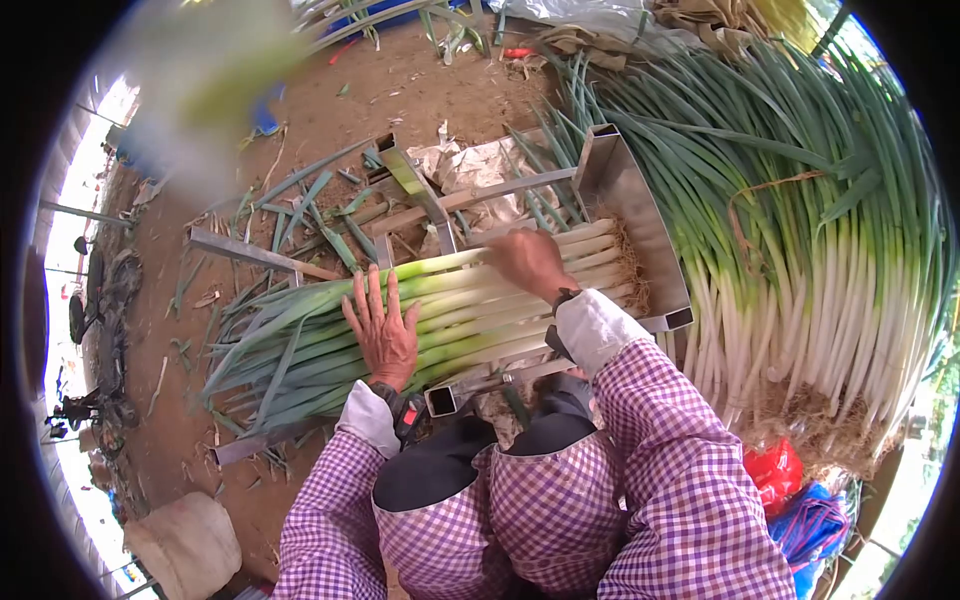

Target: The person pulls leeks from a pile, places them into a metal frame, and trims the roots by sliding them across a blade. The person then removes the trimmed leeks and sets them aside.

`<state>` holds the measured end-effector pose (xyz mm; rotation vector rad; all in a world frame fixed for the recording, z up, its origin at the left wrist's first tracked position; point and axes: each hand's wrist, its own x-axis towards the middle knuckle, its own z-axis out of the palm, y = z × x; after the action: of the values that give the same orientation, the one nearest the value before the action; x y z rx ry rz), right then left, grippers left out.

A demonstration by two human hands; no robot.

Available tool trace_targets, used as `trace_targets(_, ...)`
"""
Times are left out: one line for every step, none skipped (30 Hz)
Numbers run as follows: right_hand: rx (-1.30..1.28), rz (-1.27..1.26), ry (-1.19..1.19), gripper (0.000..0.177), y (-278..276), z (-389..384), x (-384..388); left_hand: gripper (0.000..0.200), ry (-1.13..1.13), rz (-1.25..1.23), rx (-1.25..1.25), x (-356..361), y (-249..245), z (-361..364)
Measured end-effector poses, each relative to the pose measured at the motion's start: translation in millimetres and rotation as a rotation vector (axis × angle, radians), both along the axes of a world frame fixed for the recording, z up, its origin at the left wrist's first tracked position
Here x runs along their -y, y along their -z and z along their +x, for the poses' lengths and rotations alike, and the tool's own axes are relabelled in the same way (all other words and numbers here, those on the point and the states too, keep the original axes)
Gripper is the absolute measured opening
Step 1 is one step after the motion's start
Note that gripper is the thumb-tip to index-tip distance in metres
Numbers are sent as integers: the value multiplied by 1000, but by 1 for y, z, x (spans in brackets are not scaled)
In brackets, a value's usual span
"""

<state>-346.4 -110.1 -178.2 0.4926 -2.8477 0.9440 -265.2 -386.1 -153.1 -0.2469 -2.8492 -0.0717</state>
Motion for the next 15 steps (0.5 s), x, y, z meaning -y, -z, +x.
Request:
trace_targets(-23, 11, 2, 21, -1, 2, 1, 67, 6, -6, 23, 1, 1, -2)
trace_targets(-44, 24, 5, 20, -1, 5, 2, 68, 3, 2, 46, 2, 2, -4)
trace_targets(-85, 33, 6, 19, 0, 8, 2, 68, 1, 13, 71, 3, 3, -6)
trace_targets(-125, 45, 7, 19, 3, 9, 2, 69, 1, 26, 95, 3, 5, -8)
trace_targets(-163, 59, 12, 19, 7, 10, 1, 70, 27, 32, 45, 6, 5, -11)
trace_targets(-207, 38, -9, 20, 8, 12, 1, 69, 28, 21, 51, 8, 3, -14)
trace_targets(-249, 24, -27, 23, 10, 13, 0, 68, 35, 16, 58, 8, -1, -17)
trace_targets(-248, 33, -48, 26, 16, 13, 0, 67, 53, 21, 60, 5, -4, -23)
trace_targets(-247, 58, -55, 30, 21, 13, -3, 64, 73, 20, 25, 3, -2, -27)
trace_targets(-175, 71, -28, 36, 21, 17, -2, 60, 97, 29, -8, 4, 1, -26)
trace_targets(-213, 51, -28, 45, 26, 16, -3, 57, 90, 12, -17, 3, 4, -27)
trace_targets(-231, -36, -15, 53, 16, 20, -2, 55, 89, -10, -28, 5, 6, -27)
trace_targets(-322, -14, 23, 50, 13, 23, 0, 53, 91, -28, -26, 6, 8, -28)
trace_targets(-414, 1, 51, 46, 11, 25, 2, 51, 84, -56, -25, 6, 11, -27)
trace_targets(-229, 87, 20, 51, 9, 22, 1, 50, 77, -52, -24, 6, 14, -28)
